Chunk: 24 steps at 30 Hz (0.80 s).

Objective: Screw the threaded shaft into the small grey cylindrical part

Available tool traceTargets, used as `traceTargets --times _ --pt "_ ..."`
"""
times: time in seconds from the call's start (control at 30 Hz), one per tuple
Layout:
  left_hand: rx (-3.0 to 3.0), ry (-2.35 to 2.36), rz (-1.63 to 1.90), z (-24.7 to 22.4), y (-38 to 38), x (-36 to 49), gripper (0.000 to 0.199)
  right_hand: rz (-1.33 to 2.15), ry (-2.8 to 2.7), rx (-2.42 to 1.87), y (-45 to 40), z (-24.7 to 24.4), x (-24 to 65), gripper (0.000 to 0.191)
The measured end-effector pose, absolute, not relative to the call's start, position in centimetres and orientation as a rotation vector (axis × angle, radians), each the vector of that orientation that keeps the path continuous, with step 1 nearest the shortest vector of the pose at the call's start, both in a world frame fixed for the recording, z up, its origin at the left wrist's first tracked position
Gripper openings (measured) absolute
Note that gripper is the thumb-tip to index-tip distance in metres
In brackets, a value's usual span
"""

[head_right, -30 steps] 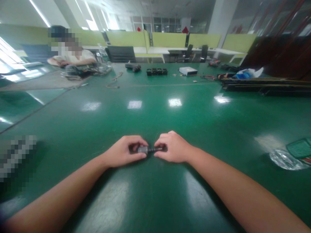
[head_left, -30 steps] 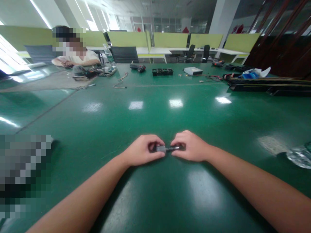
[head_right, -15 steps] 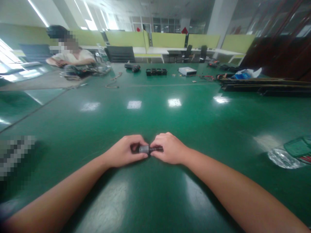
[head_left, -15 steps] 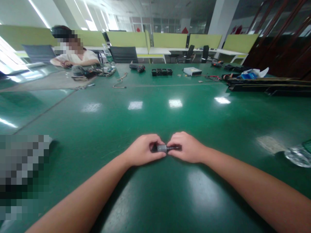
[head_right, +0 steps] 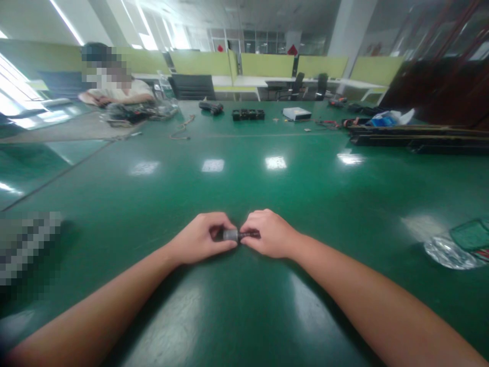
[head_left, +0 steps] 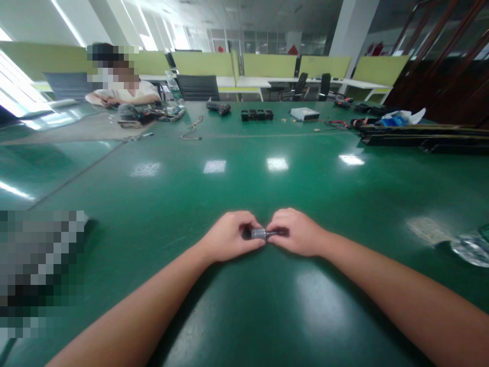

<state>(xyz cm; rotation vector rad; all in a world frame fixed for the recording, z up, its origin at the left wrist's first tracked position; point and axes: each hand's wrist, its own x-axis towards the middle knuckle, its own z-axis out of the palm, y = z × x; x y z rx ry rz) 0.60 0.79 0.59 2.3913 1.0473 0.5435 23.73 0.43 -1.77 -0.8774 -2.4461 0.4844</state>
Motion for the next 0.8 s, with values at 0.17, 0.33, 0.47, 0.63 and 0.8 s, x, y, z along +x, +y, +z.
traceTargets --times 0.17,0.33,0.47,0.63,0.8 --pt "2.375 1.051 0.533 0.65 0.78 0.56 0.017 0.488 -2.447 -0.865 0.48 -1.77 23.85 0.007" --pt "2.372 1.054 0.526 0.65 0.75 0.52 0.017 0.489 -2.45 -0.856 0.42 -1.65 23.95 0.008" --pt "2.374 1.049 0.52 0.7 0.75 0.53 0.017 0.498 -2.451 -0.855 0.37 -1.55 23.98 0.008" --pt "2.371 1.064 0.524 0.78 0.7 0.58 0.017 0.496 -2.458 -0.846 0.43 -1.5 24.02 0.008" --pt "2.356 1.068 0.528 0.71 0.68 0.58 0.017 0.48 -2.465 -0.841 0.46 -1.5 24.11 0.008"
